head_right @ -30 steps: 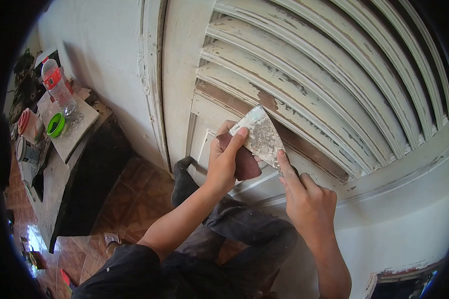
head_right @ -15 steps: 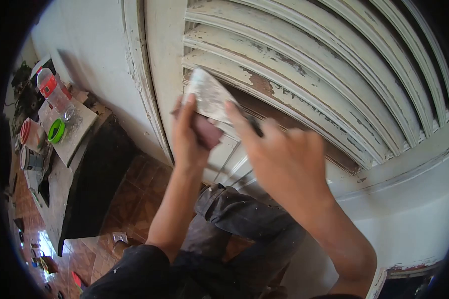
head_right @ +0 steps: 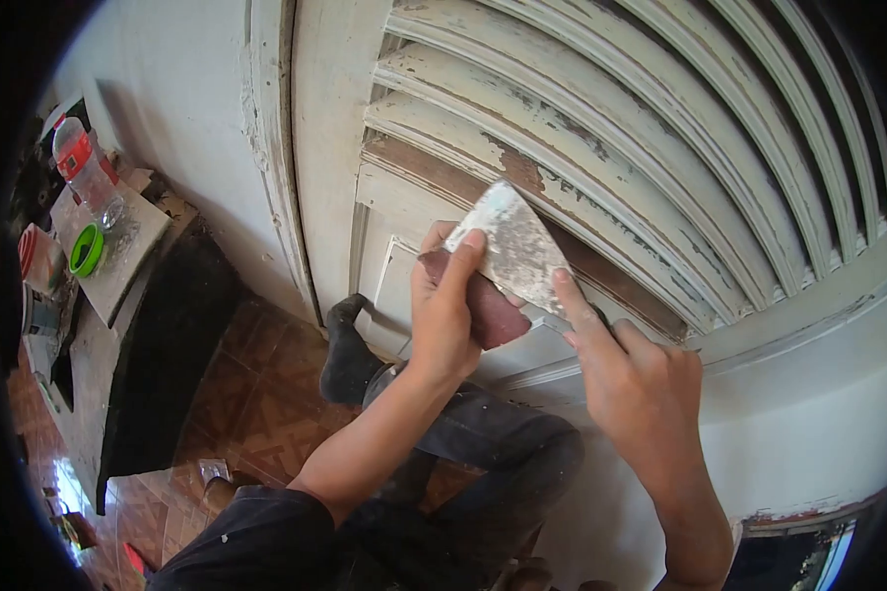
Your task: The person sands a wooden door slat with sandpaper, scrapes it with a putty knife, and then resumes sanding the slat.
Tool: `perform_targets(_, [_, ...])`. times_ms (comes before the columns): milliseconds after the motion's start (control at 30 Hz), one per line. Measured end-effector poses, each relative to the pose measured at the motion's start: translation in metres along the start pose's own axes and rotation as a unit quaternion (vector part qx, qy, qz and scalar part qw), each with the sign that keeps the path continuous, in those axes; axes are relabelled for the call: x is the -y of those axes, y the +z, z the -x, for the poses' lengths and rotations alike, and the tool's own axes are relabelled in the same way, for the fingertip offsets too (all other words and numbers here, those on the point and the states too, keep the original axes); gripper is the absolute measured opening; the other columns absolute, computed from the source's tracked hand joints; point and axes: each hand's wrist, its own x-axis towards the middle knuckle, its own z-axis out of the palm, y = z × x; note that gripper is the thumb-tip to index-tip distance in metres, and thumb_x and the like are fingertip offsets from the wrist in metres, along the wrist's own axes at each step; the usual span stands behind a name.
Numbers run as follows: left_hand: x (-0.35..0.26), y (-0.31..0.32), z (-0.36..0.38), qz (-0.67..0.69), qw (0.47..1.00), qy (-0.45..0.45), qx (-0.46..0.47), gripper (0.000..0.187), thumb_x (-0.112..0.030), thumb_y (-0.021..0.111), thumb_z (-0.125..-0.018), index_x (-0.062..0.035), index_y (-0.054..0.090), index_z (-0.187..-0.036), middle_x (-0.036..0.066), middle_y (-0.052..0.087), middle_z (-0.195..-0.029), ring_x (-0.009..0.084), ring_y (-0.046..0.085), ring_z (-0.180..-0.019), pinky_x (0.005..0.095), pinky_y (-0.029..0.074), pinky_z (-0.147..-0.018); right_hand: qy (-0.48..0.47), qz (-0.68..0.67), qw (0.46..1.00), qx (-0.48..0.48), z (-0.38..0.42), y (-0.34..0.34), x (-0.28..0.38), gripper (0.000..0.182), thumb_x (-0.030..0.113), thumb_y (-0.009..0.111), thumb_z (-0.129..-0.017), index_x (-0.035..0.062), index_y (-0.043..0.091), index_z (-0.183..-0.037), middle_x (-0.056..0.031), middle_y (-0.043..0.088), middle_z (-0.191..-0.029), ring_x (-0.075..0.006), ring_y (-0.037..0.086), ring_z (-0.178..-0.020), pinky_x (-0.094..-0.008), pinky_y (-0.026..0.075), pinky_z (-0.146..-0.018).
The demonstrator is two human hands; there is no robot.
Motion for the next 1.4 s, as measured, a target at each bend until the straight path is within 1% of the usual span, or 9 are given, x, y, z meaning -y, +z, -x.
perform_targets(67, [0.0, -0.008, -0.013, -0.045, 0.992, 0.065, -0.098, 0.028, -0.02, 0.067, -0.104, 0.0006, 0.058, -0.121, 0.009, 0.069, -0.106, 0.0146, 0.071, -0.084, 0.0314, 0.062, -0.065, -0.033, -0.005, 0.999, -0.023, -0.013, 0.003, 0.005, 0.055, 0.024, 0.074, -0.094, 0.0271, 0.064, -0.148, -0.0031, 0.055, -0.063, -0.0271, 0.06, -0.05, -0.0402, 0.049, -0.049])
perform_targets(200, [-0.042, -0.011, -0.022, -0.015, 0.997, 0.033, -0.07, 0.035, -0.019, 0.069, -0.103, -0.0014, 0.054, -0.13, 0.011, 0.07, -0.109, 0.017, 0.073, -0.086, 0.0314, 0.062, -0.067, -0.026, -0.026, 0.999, 0.003, -0.037, 0.005, 0.024, 0.051, 0.03, 0.069, -0.099, 0.0289, 0.061, -0.149, -0.0061, 0.067, -0.07, -0.0298, 0.064, -0.051, -0.0419, 0.052, -0.049])
perform_targets(433, [-0.004, 0.002, 0.002, 0.024, 0.999, -0.027, -0.024, 0.026, -0.018, 0.067, -0.104, -0.0019, 0.058, -0.123, 0.01, 0.071, -0.105, 0.0147, 0.071, -0.082, 0.03, 0.062, -0.064, -0.005, -0.015, 1.0, -0.003, 0.007, 0.0, 0.0, 0.058, 0.023, 0.074, -0.094, 0.0288, 0.061, -0.15, -0.0038, 0.056, -0.062, -0.0273, 0.061, -0.051, -0.042, 0.05, -0.05])
perform_targets(667, [-0.029, -0.018, -0.025, -0.008, 0.997, 0.04, -0.066, 0.033, -0.018, 0.069, -0.103, -0.0009, 0.056, -0.128, 0.011, 0.071, -0.109, 0.0185, 0.07, -0.1, 0.0341, 0.059, -0.089, -0.015, -0.016, 0.999, 0.028, -0.035, 0.003, 0.024, 0.057, 0.017, 0.07, -0.097, 0.024, 0.059, -0.152, -0.0112, 0.064, -0.072, -0.0329, 0.063, -0.058, -0.0439, 0.048, -0.055])
perform_targets(800, [-0.062, -0.025, -0.031, -0.059, 0.997, 0.044, -0.029, 0.026, -0.019, 0.063, -0.104, -0.0044, 0.056, -0.125, 0.012, 0.07, -0.114, 0.0197, 0.073, -0.1, 0.0335, 0.062, -0.084, -0.029, -0.047, 0.998, 0.026, -0.054, 0.003, 0.035, 0.055, 0.02, 0.068, -0.099, 0.0262, 0.056, -0.153, -0.0107, 0.064, -0.072, -0.0348, 0.063, -0.059, -0.0463, 0.049, -0.056])
perform_targets(900, [-0.045, -0.013, -0.023, -0.033, 0.997, 0.043, -0.061, 0.03, -0.019, 0.068, -0.103, -0.0014, 0.057, -0.125, 0.012, 0.071, -0.11, 0.0186, 0.073, -0.089, 0.0339, 0.064, -0.065, -0.022, -0.048, 0.998, 0.015, -0.039, -0.001, 0.029, 0.058, 0.016, 0.071, -0.096, 0.0252, 0.058, -0.152, -0.0115, 0.064, -0.072, -0.0339, 0.063, -0.06, -0.0454, 0.049, -0.057])
perform_targets(1033, [-0.03, -0.01, -0.012, 0.011, 0.999, -0.028, -0.039, 0.032, -0.021, 0.068, -0.104, -0.0015, 0.056, -0.126, 0.012, 0.07, -0.112, 0.0189, 0.073, -0.089, 0.0373, 0.066, -0.066, 0.004, -0.04, 0.998, 0.043, -0.026, -0.005, 0.023, 0.062, 0.008, 0.073, -0.092, 0.0231, 0.061, -0.15, -0.0125, 0.063, -0.071, -0.033, 0.061, -0.059, -0.0452, 0.048, -0.057])
perform_targets(1200, [-0.051, -0.025, -0.037, -0.013, 0.997, 0.065, -0.044, 0.031, -0.019, 0.067, -0.104, -0.0021, 0.053, -0.127, 0.013, 0.07, -0.111, 0.019, 0.073, -0.092, 0.0361, 0.064, -0.075, -0.023, -0.063, 0.997, 0.035, -0.058, 0.001, 0.036, 0.055, 0.014, 0.069, -0.097, 0.0216, 0.06, -0.151, -0.0141, 0.065, -0.072, -0.0349, 0.064, -0.062, -0.0465, 0.049, -0.059])
perform_targets(1400, [-0.058, -0.013, -0.017, -0.037, 0.998, -0.049, -0.021, 0.035, -0.02, 0.069, -0.101, -0.0062, 0.052, -0.128, 0.012, 0.068, -0.116, 0.0204, 0.073, -0.098, 0.0351, 0.064, -0.081, 0.001, -0.036, 0.996, 0.082, -0.047, -0.024, 0.036, 0.055, 0.017, 0.067, -0.099, 0.022, 0.056, -0.153, -0.0151, 0.065, -0.07, -0.0367, 0.064, -0.063, -0.0487, 0.049, -0.061])
